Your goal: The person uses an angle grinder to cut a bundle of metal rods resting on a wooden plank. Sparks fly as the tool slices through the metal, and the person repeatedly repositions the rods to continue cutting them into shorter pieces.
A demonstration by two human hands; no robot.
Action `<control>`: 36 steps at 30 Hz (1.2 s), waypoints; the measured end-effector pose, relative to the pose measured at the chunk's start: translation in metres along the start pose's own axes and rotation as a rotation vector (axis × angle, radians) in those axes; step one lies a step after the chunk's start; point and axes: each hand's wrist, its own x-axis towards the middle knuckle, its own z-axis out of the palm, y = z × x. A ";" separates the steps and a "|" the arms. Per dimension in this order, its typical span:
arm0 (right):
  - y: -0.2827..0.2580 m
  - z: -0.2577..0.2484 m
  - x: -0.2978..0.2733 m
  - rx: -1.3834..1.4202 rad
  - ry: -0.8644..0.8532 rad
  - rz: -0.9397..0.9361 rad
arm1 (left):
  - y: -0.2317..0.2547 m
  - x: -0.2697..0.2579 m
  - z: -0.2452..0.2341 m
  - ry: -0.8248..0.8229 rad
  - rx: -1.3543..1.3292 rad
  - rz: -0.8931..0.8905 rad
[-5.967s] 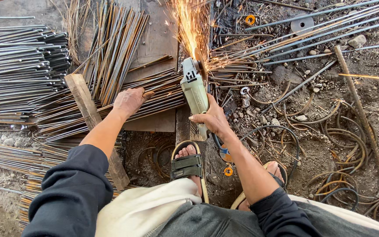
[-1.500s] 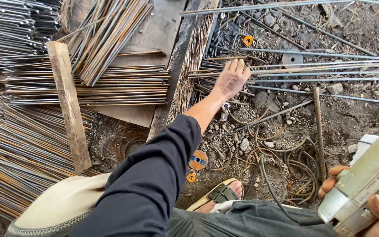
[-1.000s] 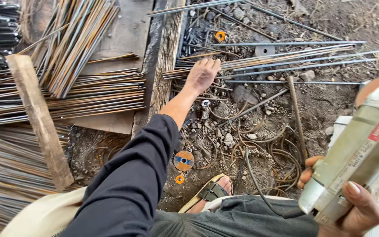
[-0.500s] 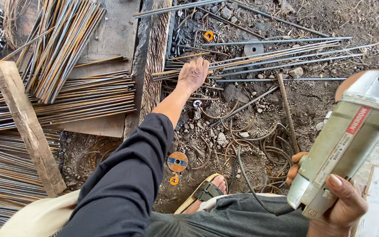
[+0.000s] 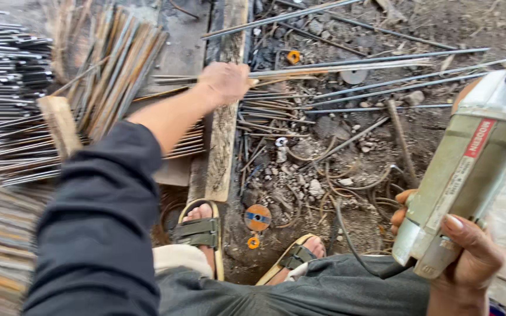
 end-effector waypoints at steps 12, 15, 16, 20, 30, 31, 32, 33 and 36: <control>0.020 0.077 0.011 -0.164 -0.046 -0.076 | -0.126 -0.141 0.051 -0.198 -0.051 -0.214; 0.034 0.087 0.011 -0.173 -0.061 -0.034 | -0.148 -0.142 0.093 -0.144 -0.070 -0.202; 0.038 0.093 0.012 -0.217 -0.044 0.002 | -0.153 -0.140 0.102 -0.125 -0.061 -0.186; 0.055 0.126 0.020 -0.372 0.057 0.143 | -0.160 -0.134 0.094 -0.173 -0.054 -0.185; 0.167 0.188 0.098 -0.507 -0.018 0.152 | -0.188 -0.126 0.126 0.008 -0.092 -0.167; 0.180 0.189 0.103 -0.515 -0.063 0.123 | -0.188 -0.126 0.123 0.001 -0.081 -0.165; 0.192 0.189 0.109 -0.523 -0.108 0.095 | -0.187 -0.125 0.120 -0.007 -0.071 -0.162; 0.202 0.190 0.113 -0.518 -0.107 0.093 | -0.189 -0.122 0.117 -0.008 -0.066 -0.162; 0.227 0.192 0.119 -0.570 -0.127 0.069 | -0.190 -0.118 0.109 -0.035 0.015 -0.142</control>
